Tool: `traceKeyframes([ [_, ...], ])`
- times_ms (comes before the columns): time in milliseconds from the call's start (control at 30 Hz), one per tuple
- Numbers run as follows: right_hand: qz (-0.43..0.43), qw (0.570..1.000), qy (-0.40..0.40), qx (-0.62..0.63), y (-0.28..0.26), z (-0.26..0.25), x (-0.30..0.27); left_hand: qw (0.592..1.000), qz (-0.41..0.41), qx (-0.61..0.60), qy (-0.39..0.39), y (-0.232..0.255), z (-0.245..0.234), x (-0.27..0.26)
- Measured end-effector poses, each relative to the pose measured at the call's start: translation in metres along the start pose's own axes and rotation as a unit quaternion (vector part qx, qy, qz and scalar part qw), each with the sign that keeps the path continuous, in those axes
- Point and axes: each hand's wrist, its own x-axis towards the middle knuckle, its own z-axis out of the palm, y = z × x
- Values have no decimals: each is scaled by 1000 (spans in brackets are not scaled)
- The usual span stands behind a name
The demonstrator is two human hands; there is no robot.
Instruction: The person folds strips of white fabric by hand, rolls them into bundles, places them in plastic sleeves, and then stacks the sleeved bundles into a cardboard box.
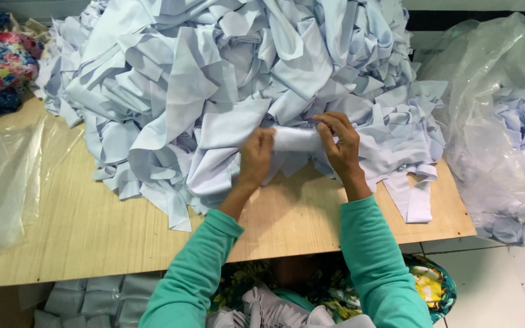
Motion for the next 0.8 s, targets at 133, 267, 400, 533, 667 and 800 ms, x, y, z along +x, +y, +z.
traceKeyframes([
  [133,-83,996,-24,10,-10,16,-2,983,-148,-97,51,8,-17,18],
  [267,-207,974,-41,-79,-33,38,-18,922,-256,-284,55,34,-13,15],
  [400,-200,977,-42,-60,-50,53,-26,917,-245,-306,72,52,-13,15],
  [533,-201,977,-17,-72,-43,53,-26,923,-211,-319,44,41,-4,13],
  [667,69,988,-40,129,-38,37,-25,990,-48,-126,46,73,-24,13],
  [800,272,915,-40,295,-12,31,-28,985,137,58,83,72,-31,18],
])
